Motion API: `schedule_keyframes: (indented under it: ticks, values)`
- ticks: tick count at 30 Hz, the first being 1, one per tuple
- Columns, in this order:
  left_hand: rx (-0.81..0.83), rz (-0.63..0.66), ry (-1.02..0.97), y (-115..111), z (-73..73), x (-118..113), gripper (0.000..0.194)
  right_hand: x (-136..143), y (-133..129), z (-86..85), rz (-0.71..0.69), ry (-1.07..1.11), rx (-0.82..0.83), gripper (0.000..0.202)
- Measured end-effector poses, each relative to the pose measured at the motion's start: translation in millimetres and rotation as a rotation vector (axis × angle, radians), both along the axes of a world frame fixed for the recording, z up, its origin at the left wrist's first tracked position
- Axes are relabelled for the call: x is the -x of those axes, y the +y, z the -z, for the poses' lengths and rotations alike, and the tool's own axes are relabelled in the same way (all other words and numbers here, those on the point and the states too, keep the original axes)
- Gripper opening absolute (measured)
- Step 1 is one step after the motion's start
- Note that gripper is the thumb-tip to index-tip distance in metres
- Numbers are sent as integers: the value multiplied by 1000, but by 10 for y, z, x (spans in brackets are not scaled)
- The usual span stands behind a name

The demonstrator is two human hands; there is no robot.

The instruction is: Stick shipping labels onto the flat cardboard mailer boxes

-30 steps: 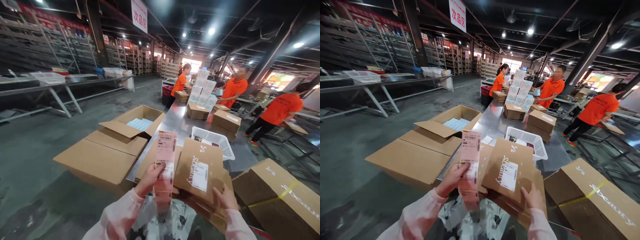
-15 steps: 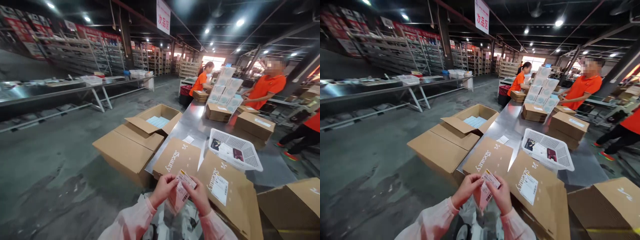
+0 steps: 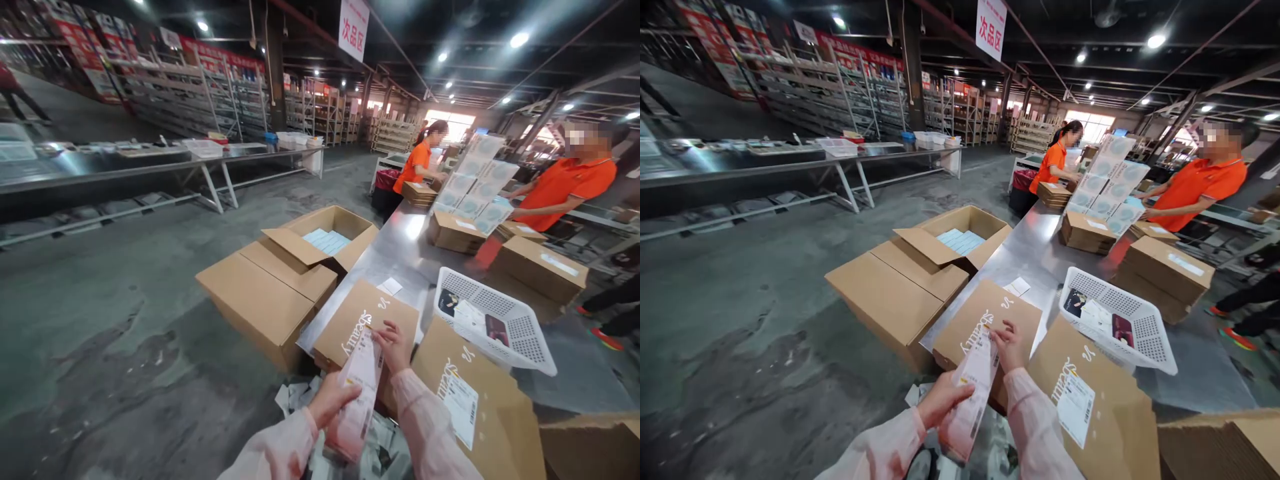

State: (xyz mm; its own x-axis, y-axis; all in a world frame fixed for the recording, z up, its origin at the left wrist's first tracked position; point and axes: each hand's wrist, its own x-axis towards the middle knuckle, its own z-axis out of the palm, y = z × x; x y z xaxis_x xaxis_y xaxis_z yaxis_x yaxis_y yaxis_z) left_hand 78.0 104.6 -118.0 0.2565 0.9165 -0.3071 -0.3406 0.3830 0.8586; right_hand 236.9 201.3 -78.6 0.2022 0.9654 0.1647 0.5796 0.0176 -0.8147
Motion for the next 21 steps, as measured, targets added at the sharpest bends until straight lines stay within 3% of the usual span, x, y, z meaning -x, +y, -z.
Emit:
schedule_keyframes:
  ticks: [4,7,10,12,13,14,15,17,19,21]
  values:
    - [90,159,-37,-434,437,293,44,-43,456,168,123,-133,15,45]
    - [23,301,-22,-735,567,544,49,56,436,246,-16,-490,57,68]
    - [-30,340,24,-717,340,714,47,148,118,345,-460,-806,81,74]
    - [-91,273,113,-499,78,755,48,82,-162,436,-751,-832,23,75]
    - [-130,215,179,-345,-49,751,51,-7,-289,487,-833,-798,-11,71]
    - [-164,154,246,-173,-158,733,54,-132,-394,541,-827,-740,-29,64]
    - [-188,91,315,10,-244,700,57,-284,-474,595,-736,-673,-28,58]
    - [-242,-36,467,377,-341,601,58,-614,-561,700,-419,-558,15,52]
    - [-318,-140,667,708,-359,477,49,-870,-587,795,-143,-471,71,58]
    - [-369,-200,829,967,-334,361,38,-953,-596,874,-41,-403,114,67]
